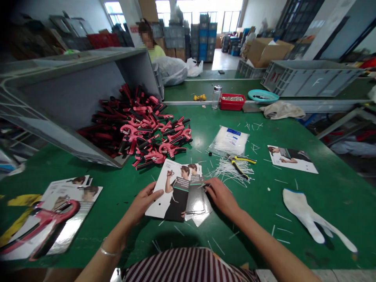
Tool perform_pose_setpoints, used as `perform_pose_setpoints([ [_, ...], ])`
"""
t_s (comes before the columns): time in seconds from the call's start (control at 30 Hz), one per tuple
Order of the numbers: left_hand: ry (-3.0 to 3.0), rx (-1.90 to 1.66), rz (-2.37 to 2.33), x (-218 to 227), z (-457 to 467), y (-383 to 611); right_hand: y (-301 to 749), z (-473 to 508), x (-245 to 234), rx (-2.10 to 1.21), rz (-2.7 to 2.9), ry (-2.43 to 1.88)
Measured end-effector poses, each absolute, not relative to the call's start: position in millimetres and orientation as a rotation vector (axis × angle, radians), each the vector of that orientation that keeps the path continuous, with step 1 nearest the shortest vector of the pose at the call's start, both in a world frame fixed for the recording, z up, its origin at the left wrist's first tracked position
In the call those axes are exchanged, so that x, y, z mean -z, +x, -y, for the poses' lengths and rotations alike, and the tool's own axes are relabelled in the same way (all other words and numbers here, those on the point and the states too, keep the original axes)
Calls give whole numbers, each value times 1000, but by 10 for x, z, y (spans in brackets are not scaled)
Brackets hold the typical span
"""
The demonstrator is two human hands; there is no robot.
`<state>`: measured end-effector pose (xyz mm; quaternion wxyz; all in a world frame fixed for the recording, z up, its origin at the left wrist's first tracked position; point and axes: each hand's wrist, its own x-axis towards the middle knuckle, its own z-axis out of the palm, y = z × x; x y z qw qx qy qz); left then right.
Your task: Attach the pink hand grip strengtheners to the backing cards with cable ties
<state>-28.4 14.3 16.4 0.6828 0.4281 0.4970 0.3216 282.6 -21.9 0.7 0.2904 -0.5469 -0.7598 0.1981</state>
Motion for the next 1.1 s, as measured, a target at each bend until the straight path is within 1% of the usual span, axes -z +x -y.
perform_pose_setpoints([
  [0.1, 1029, -656, -1073, -120, -283, -153, 3120, 74, 110, -401, 2132, -1617],
  [0.2, 1002, -631, -1083, -104, -411, -82, 3167, -95, 133, -294, 2298, -1649],
  [0.3, 851, -720, -1053, -126, -421, -140, 3172, -243, 89, -232, 2372, -1622],
  [0.4, 775, -826, -1092, -184, -351, -272, 3268, -386, -29, -211, 2242, -1591],
  [0.47, 802, -841, -1151, -249, -320, -346, 3328, -477, -151, -291, 2044, -1571],
  [0.5, 836, -834, -1166, -292, -319, -370, 3335, -514, -218, -388, 1923, -1558],
  [0.63, 1020, -793, -1162, -462, -406, -356, 3181, -568, -416, -982, 1496, -1383],
  [0.67, 1061, -780, -1153, -483, -435, -322, 3115, -559, -433, -1092, 1435, -1326],
  [0.73, 1127, -743, -1122, -474, -483, -231, 2987, -526, -435, -1209, 1365, -1265],
  [0.87, 1187, -685, -1085, -316, -504, -35, 2812, -449, -443, -1215, 1327, -1268],
  [0.97, 1193, -733, -1100, -219, -490, 60, 2690, -382, -534, -1167, 1301, -1228],
  [1.1, 1251, -791, -1163, -229, -543, 142, 2447, -290, -675, -1062, 1329, -1161],
])
